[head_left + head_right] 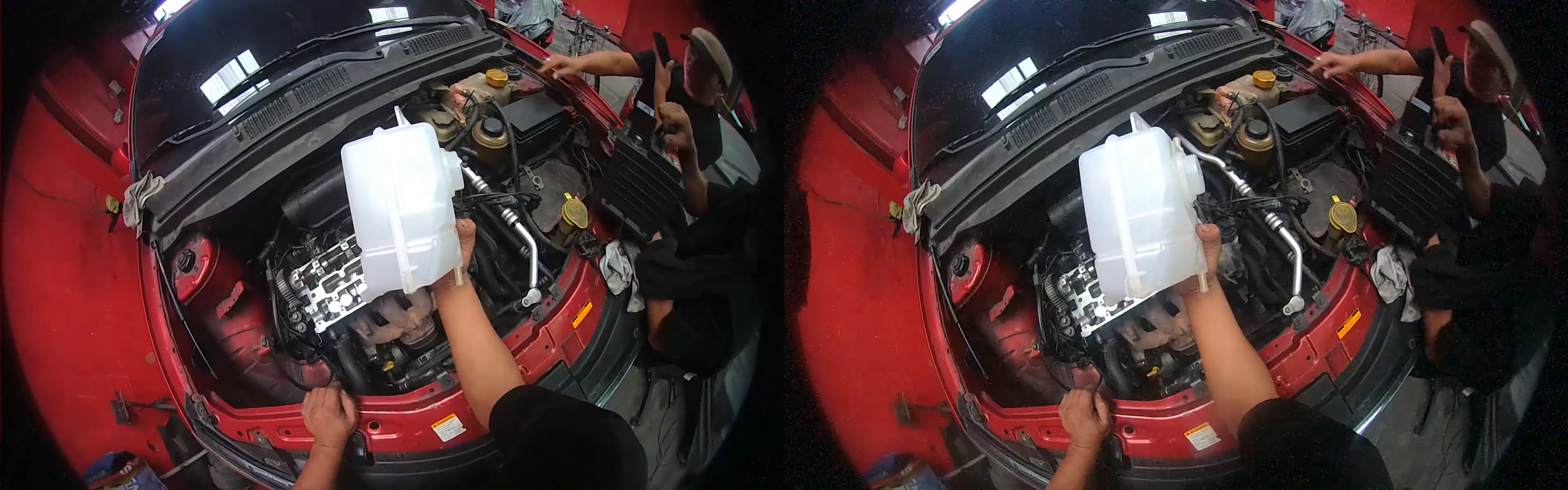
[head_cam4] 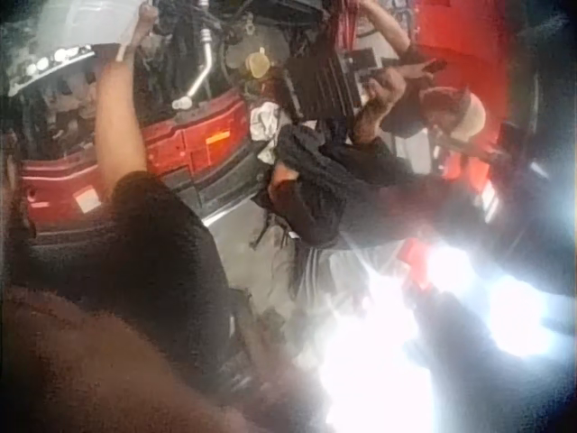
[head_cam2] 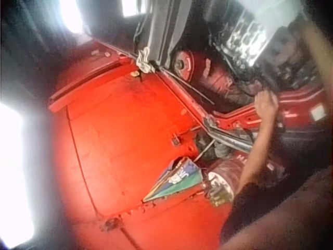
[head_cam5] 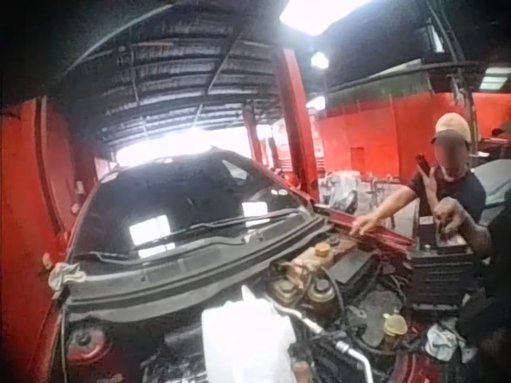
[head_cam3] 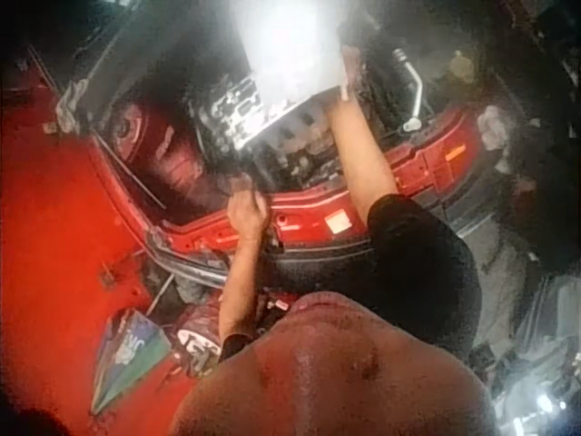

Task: The person wipes a coolant reservoir tank with a cloth and then attempts to position and install it into the engine bay of a car.

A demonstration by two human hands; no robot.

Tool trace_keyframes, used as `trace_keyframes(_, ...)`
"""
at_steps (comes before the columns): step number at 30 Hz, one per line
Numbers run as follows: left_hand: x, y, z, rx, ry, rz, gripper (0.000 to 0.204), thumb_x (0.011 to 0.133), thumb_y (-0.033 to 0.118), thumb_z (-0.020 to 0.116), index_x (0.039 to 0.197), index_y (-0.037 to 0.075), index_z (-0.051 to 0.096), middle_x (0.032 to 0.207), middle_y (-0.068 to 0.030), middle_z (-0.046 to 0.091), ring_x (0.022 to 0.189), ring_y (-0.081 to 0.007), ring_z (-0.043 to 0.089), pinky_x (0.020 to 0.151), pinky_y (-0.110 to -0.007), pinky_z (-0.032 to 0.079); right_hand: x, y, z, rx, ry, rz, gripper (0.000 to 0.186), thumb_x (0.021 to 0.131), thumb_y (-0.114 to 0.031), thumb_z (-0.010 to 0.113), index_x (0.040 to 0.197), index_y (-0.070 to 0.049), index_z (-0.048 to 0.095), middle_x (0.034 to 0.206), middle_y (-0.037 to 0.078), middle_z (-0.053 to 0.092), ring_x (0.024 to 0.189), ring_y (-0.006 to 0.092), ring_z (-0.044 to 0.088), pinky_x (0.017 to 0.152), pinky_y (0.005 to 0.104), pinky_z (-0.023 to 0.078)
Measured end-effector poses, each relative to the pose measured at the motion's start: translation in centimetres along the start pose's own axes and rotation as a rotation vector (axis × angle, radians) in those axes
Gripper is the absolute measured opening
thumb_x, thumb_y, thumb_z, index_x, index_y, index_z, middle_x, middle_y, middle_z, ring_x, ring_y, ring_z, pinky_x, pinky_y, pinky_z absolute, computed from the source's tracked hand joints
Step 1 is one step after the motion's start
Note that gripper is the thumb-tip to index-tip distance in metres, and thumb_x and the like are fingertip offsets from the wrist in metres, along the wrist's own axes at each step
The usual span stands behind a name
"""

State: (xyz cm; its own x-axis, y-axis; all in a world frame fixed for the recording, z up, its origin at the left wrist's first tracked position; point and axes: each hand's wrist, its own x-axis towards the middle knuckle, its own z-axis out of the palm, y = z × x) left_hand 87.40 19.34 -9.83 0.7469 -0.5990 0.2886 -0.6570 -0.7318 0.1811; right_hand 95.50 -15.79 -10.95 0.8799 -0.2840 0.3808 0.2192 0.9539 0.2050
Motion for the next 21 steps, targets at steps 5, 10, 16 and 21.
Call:
trace_keyframes(5,0.0,0.1,0.0,0.0,0.005,-0.002,0.018,0.078,0.013,0.065,0.09,0.001,0.068,0.075,-0.0141,0.062,0.069,-0.0321,0.059,0.065,-0.044,0.045,0.3,0.6,1.7,-0.186,0.116,-0.06,0.077,0.08,-0.042,0.066,0.142,0.0,0.05,0.132,0.018,0.062,0.118,0.0364,0.062,0.103,0.0501,0.051)
trace_keyframes(10,0.0,-0.2,0.0,-0.002,0.007,0.012,0.018,0.077,0.013,0.065,0.09,0.001,0.068,0.075,-0.0142,0.062,0.069,-0.0324,0.059,0.065,-0.044,0.045,0.8,0.7,2.4,-0.296,0.171,-0.124,0.078,0.081,-0.041,0.065,0.147,-0.005,0.044,0.138,0.016,0.058,0.124,0.0361,0.058,0.108,0.0501,0.046)
trace_keyframes(16,0.0,-0.6,0.1,-0.002,-0.014,-0.009,0.017,0.077,0.013,0.065,0.09,0.002,0.067,0.074,-0.014,0.061,0.069,-0.0325,0.058,0.064,-0.045,0.045,2.0,1.1,1.3,-0.965,0.484,-0.567,0.077,0.079,-0.031,0.067,0.147,-0.007,0.039,0.137,0.013,0.052,0.127,0.0307,0.052,0.109,0.0453,0.042)
trace_keyframes(21,0.4,0.1,0.0,0.001,-0.024,0.001,0.017,0.079,0.013,0.062,0.091,0.003,0.066,0.075,-0.0136,0.059,0.069,-0.0336,0.057,0.065,-0.046,0.044,1.9,-0.9,1.8,-0.908,0.468,-0.694,0.068,0.078,-0.028,0.067,0.138,-0.008,0.044,0.128,0.011,0.055,0.121,0.0281,0.055,0.106,0.0437,0.044)
